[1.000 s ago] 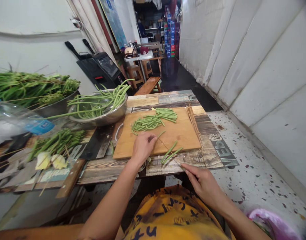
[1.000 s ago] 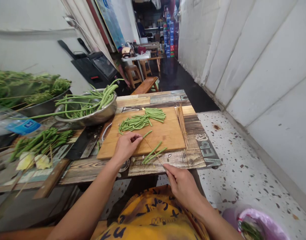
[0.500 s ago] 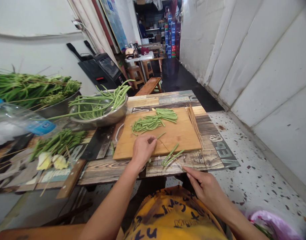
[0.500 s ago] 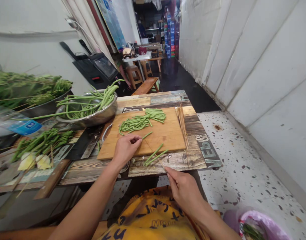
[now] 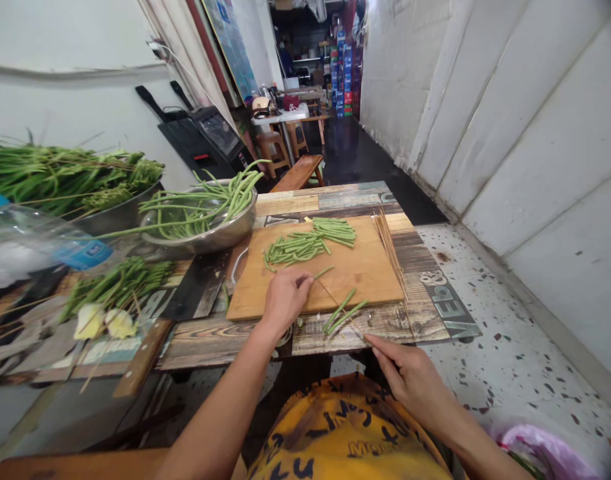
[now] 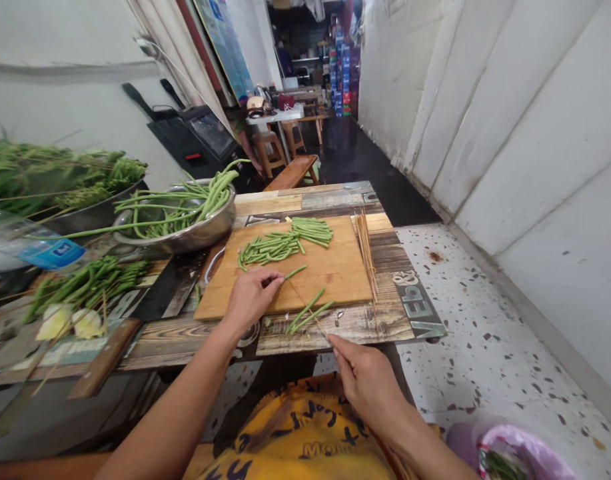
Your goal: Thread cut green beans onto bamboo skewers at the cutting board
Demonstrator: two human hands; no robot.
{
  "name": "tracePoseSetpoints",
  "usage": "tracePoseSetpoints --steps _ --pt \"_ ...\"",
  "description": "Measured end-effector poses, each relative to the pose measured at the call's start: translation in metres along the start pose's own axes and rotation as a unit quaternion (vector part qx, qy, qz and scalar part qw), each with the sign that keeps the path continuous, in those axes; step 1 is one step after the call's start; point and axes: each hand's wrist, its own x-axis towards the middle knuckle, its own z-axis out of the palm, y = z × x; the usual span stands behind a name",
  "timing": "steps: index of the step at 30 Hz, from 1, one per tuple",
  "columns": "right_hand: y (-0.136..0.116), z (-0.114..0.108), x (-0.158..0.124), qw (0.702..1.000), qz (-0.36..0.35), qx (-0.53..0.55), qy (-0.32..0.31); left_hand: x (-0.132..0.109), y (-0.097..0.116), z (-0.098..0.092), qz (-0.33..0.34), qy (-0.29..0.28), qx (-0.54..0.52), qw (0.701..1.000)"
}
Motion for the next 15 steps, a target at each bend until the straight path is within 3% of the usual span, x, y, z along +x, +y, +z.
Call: tracePoseSetpoints --steps 8,15 --pt "-0.009 -0.002 0.002 1.0 0.006 -0.008 0.0 -0.002 0.001 0.0 0.044 0.012 0.01 0.999" --pt "-0.019 -0.011 0.002 0.999 -0.001 -0.037 0.005 -0.002 0.002 -0.001 0.031 0.005 0.008 0.999"
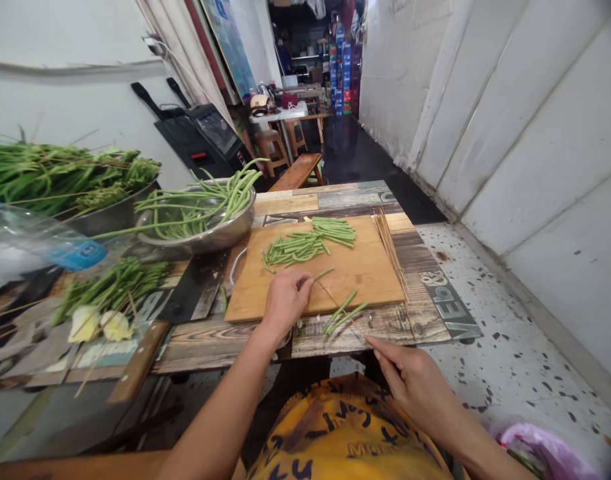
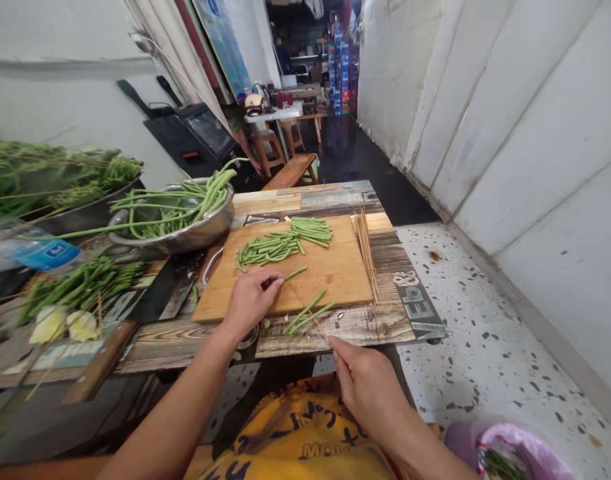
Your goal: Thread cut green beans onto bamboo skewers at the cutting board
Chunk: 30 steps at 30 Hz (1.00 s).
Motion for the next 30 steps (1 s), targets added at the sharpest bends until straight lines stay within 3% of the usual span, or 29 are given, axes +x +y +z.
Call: tracePoseSetpoints --steps 30 --pt "0.0015 0.0037 -0.0005 1.0 -0.005 0.017 0.011 0.0008 0.0008 0.0006 -0.001 -0.006 0.001 1.0"
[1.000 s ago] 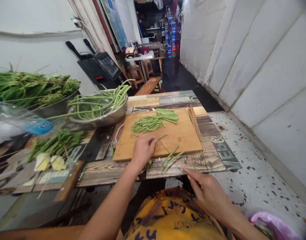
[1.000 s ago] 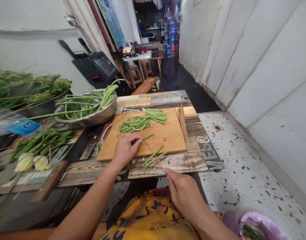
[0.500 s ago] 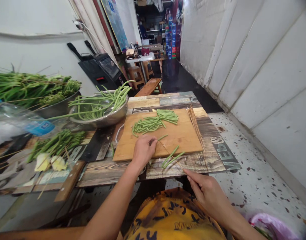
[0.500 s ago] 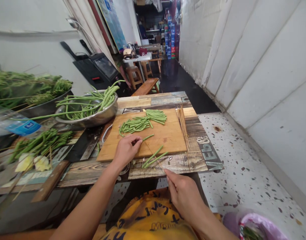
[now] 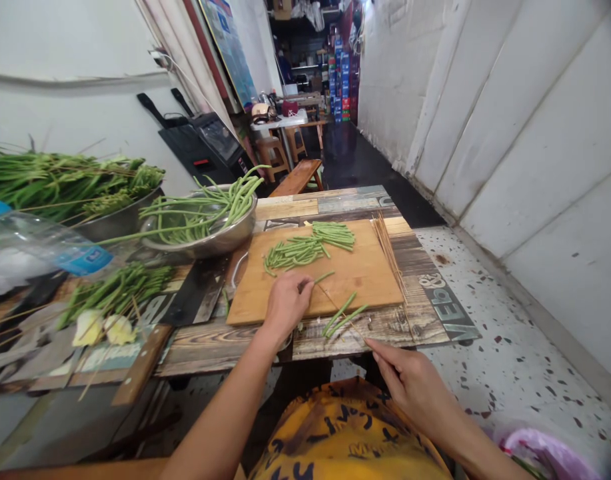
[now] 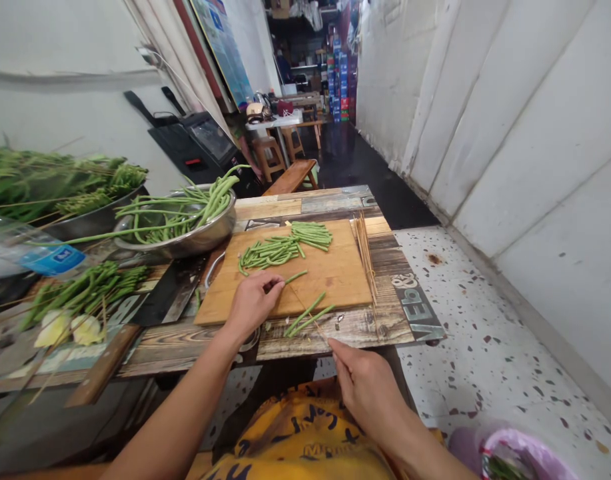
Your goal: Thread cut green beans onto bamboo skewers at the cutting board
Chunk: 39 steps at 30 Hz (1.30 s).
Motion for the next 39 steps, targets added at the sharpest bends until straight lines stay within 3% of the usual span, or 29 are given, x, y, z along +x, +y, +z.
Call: tracePoseSetpoints --steps 28,39 --pt "-0.012 -0.002 0.01 0.997 0.0 -0.055 -0.045 0.002 -0.003 -0.002 0.069 -0.023 0.041 0.996" --pt "-0.009 0.0 0.014 0.999 0.001 -0.031 -0.028 0.004 -0.005 -0.002 0.082 -0.018 0.03 0.996"
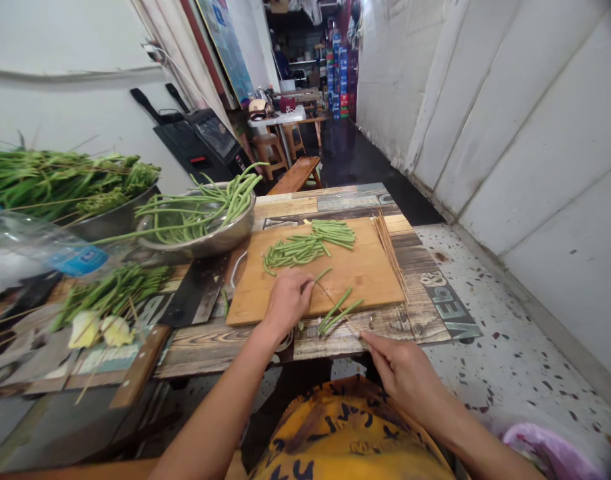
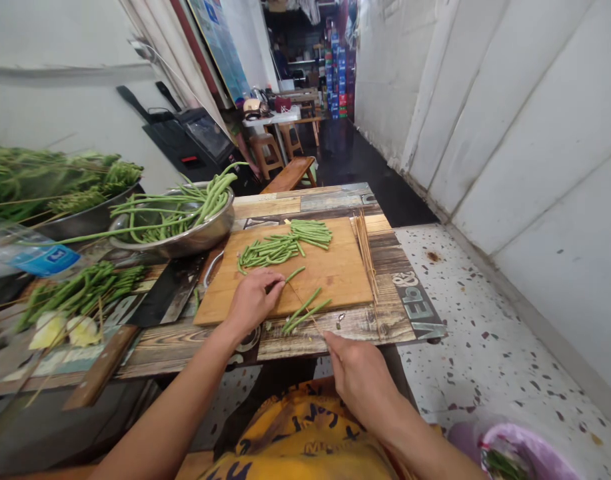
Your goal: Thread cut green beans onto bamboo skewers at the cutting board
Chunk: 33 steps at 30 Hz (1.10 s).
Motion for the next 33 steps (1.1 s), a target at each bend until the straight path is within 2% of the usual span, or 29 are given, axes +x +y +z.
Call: tracePoseSetpoints --steps 4,12,19,24,29,33 --pt "0.005 -0.001 0.003 1.0 0.0 0.008 0.017 0.001 -0.001 0.0 0.004 0.004 -0.008 1.0" --pt "0.01 0.002 0.017 1.0 -0.01 0.027 0.007 0.001 -0.002 0.001 0.005 0.007 -0.011 1.0" --pt "0.0 0.006 0.045 0.997 0.026 -0.069 -0.034 0.002 -0.001 0.0 0.018 0.0 0.004 1.0" --pt "-0.005 0.008 0.062 0.993 0.045 -0.099 -0.037 0.003 -0.002 -0.001 0.02 -0.005 -0.016 1.0" --pt "-0.007 0.009 0.067 0.993 0.039 -0.102 -0.039 0.002 -0.004 -0.004 0.011 -0.01 -0.027 1.0" --pt "-0.007 0.011 0.065 0.993 0.037 -0.102 -0.041 -0.004 0.004 -0.003 -0.009 0.004 -0.004 1.0"
